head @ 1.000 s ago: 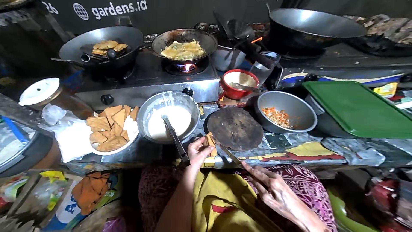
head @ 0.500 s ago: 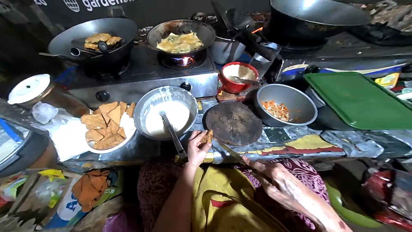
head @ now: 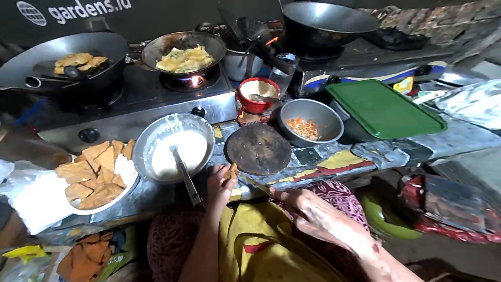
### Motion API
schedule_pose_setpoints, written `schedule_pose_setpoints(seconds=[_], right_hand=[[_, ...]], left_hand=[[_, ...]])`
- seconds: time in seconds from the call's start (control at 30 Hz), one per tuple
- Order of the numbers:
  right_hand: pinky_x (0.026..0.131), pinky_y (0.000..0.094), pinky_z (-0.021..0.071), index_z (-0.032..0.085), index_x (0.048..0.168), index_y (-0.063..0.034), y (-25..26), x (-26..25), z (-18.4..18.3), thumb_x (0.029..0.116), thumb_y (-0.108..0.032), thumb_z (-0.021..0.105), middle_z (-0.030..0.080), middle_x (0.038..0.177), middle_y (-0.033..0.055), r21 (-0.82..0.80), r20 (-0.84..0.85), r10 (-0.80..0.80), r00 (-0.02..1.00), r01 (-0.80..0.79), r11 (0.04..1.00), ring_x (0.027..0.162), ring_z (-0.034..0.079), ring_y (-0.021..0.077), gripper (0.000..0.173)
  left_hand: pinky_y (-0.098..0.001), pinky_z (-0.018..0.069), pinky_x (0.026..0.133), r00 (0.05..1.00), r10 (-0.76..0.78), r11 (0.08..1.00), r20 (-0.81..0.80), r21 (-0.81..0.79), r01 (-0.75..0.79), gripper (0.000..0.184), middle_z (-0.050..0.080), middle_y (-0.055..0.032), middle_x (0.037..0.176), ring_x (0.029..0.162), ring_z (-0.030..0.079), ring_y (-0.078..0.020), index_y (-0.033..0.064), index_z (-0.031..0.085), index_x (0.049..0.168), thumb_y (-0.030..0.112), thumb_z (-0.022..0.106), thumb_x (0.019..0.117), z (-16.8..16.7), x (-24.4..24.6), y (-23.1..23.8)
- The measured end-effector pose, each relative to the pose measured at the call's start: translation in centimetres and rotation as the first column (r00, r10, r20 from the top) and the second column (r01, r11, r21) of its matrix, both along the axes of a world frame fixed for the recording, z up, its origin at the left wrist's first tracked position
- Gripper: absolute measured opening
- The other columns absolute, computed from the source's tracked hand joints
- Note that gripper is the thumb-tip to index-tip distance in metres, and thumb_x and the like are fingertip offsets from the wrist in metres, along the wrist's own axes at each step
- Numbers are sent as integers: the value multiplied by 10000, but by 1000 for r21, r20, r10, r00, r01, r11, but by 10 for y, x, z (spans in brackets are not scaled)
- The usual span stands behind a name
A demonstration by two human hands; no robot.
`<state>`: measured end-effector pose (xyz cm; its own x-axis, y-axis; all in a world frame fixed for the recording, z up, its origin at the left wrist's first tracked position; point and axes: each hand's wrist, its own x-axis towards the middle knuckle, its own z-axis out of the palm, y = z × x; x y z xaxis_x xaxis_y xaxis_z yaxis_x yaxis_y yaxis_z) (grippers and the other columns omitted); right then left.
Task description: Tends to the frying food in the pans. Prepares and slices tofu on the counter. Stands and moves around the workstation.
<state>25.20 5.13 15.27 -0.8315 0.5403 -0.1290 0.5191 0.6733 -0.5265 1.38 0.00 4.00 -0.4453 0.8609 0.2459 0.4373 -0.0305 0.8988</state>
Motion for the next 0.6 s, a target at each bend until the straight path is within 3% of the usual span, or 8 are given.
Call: schedule_pose_setpoints(seconds=[0.1,0.2,0.43,0.6], right_hand=[[919,552,539,583,1421,16,1,-7,-2,909,-6,560,696,1167,263,-27,41,6,999,-5,1000,1038,690,422,513],[847,567,559,614,1389,18,0,-6,-9,883,-22,574,710,1069,261,16,-1,37,999,-37,999,951,704,430,510],[893,564,547,610,1389,31,-1,-4,-16,871,-9,567,718,1084,260,-23,-13,46,999,-46,999,988,703,434,521],[905,562,542,600,1404,20,-7,-1,-19,865,-9,575,710,1119,266,-90,4,33,999,-33,995,1010,697,430,541]], left_hand=[[-335,543,939,998,-5,1000,56,-22,6,422,620,-253,1282,1088,655,-238,-79,642,1302,3,646,888,-1,2,0],[-312,558,904,991,-9,1000,131,-8,10,402,626,-234,1261,1035,664,-202,-77,650,1283,-4,650,888,-4,-2,-1],[-300,564,901,977,-15,999,211,33,8,383,632,-228,1249,1032,668,-182,-92,656,1255,-28,645,878,-5,-4,-1],[-273,584,809,919,49,996,392,52,-75,324,671,-168,1124,880,674,-111,-105,659,1184,-73,640,861,-6,-1,-2]])
